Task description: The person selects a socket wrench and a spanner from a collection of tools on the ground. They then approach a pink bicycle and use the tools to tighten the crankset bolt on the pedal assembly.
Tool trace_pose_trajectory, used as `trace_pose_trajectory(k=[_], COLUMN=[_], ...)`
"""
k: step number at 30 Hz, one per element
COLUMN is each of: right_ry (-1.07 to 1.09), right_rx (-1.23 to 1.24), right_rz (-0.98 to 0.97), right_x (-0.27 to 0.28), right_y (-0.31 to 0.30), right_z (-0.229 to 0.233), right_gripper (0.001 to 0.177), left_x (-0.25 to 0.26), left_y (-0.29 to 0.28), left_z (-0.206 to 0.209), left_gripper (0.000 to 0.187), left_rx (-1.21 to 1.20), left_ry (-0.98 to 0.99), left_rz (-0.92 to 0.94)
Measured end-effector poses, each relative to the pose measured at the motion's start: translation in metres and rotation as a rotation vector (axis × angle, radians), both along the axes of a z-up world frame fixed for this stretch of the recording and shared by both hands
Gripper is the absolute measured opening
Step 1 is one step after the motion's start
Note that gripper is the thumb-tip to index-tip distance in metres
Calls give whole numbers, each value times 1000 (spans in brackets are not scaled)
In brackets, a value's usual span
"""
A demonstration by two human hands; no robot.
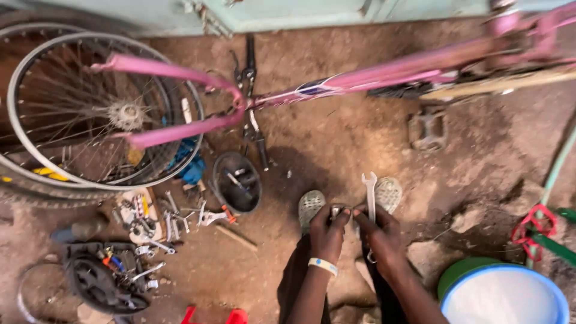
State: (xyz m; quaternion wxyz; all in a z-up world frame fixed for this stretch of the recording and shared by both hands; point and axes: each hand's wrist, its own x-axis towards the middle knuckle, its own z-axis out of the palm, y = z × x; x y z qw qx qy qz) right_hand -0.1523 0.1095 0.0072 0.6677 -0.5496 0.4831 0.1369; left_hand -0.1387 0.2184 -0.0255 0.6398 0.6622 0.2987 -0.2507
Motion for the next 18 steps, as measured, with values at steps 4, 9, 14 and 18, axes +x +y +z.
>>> trace_pose_trajectory(k=[4, 9, 14, 18], right_ry=[63, 52, -39, 47], right_rx=[-27, -67, 24, 73], right_rz=[20, 91, 296, 487], right_x=[4, 30, 13, 9], right_y=[45, 110, 183, 246], right_z=[-30, -52, -156, -202], right_gripper=[9, 17, 20, 18], left_x=[10, -20, -5, 19], left_y=[79, 214, 281, 321], left_z=[-72, -317, -314, -285], left_gripper=[14, 26, 40, 25], left_rx=[192, 464, 306, 281], left_ry=[23, 281, 409, 383], left_rz=[-2, 368, 601, 667])
